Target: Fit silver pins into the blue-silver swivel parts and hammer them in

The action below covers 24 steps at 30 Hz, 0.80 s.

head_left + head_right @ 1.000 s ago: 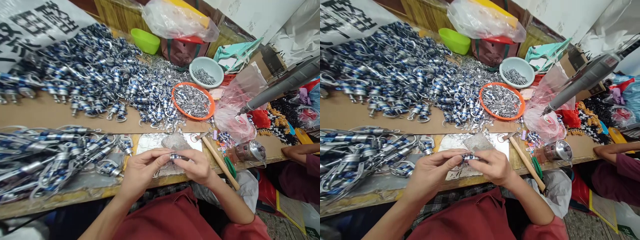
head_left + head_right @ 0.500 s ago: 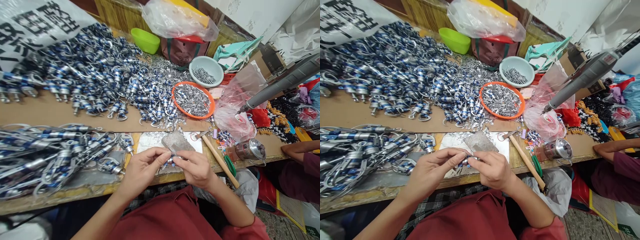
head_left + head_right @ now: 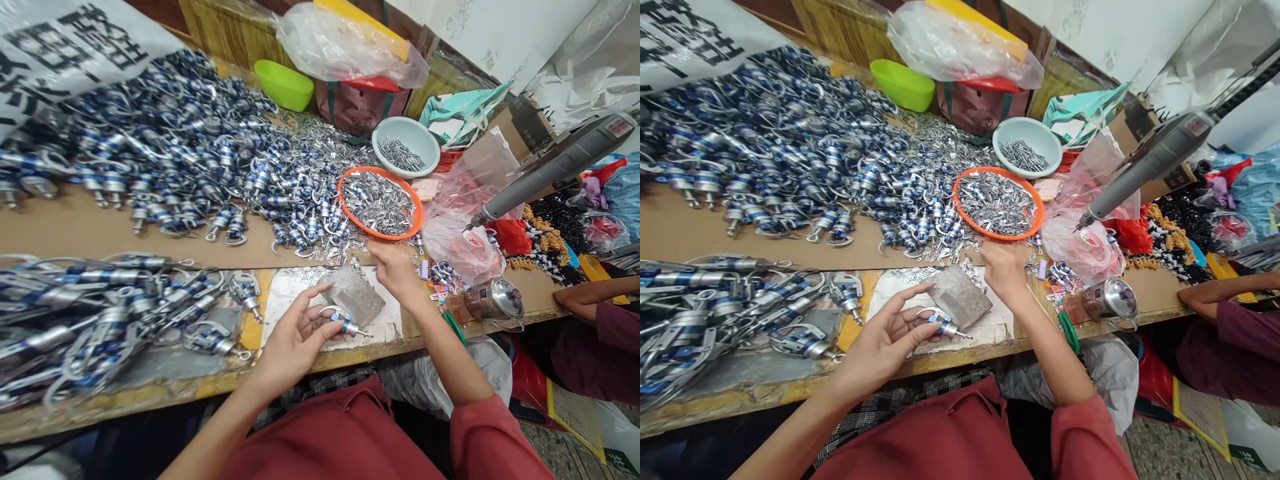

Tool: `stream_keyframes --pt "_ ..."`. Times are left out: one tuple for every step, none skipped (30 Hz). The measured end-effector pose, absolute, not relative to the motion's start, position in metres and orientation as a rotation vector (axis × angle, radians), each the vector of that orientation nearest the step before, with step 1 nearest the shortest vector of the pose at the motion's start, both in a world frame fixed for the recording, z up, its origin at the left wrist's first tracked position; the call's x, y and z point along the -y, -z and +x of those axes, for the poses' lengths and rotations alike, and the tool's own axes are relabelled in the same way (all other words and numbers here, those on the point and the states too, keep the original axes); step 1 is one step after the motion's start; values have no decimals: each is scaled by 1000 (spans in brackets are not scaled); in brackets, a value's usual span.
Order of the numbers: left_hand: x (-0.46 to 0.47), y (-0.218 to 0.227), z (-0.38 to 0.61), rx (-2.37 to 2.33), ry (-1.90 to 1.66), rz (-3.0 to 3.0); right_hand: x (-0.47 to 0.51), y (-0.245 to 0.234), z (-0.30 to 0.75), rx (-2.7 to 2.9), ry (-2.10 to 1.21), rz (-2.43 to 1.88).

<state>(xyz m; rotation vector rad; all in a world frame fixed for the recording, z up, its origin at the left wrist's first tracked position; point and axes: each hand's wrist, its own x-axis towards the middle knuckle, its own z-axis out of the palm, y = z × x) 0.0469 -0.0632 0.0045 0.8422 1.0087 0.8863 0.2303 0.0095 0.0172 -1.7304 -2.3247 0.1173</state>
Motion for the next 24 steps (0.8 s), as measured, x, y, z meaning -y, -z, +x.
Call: stream_keyframes --pt "62 -4 47 -1003 -886 828 -22 -13 228 2392 -60 -1829" --pt "60 -2 47 -996 -887 808 -31 -9 224 2440 -17 -1902" --pt "58 -1 47 -983 -887 786 -38 -6 219 2464 10 -1945" --pt "57 1 47 -965 -889 764 -43 -2 215 2465 25 -1964" --pt "56 3 47 -946 -893 747 -45 0 210 2454 38 -1972" --pt "54 4 47 -929 -897 736 -47 2 207 2449 54 -1979" --pt "53 5 47 -917 -899 734 -48 4 205 2450 71 -1983" --pt "53 5 46 -913 -898 736 -48 4 205 2451 74 -1980" --pt "52 5 46 -913 -895 740 -49 5 206 2442 48 -1957" --pt "51 4 45 -914 -887 745 -50 6 210 2421 -1 -1917" --pt "51 3 45 -913 -875 749 -50 7 215 2392 -59 -1866" --pt "50 1 44 -912 -863 749 -50 9 220 2356 -117 -1813" --pt "49 0 44 -912 -852 748 -50 10 227 2318 -160 -1766" --pt "49 -1 44 -911 -843 746 -49 11 233 2286 -183 -1731" --pt "49 -2 44 -909 -839 745 -47 12 239 2266 -183 -1712" --pt "48 -3 43 -908 -836 745 -44 12 244 2252 -172 -1703" --pt "48 -3 43 -906 -835 747 -40 12 248 2236 -163 -1697" --pt "48 -3 43 -904 -835 748 -35 10 251 2216 -154 -1684" --pt "48 -3 43 -902 -834 749 -29 8 252 2193 -147 -1652" --pt "48 -3 43 -901 -833 749 -22 5 253 2171 -144 -1597" --pt "48 -3 44 -899 -832 748 -14 2 252 2157 -150 -1520" --pt "48 -3 44 -897 -832 747 -5 -2 250 2153 -163 -1434" --pt "48 -3 44 -894 -834 745 5 -6 246 2165 -179 -1350" --pt "48 -3 44 -892 -839 742 15 -9 242 2193 -189 -1284"
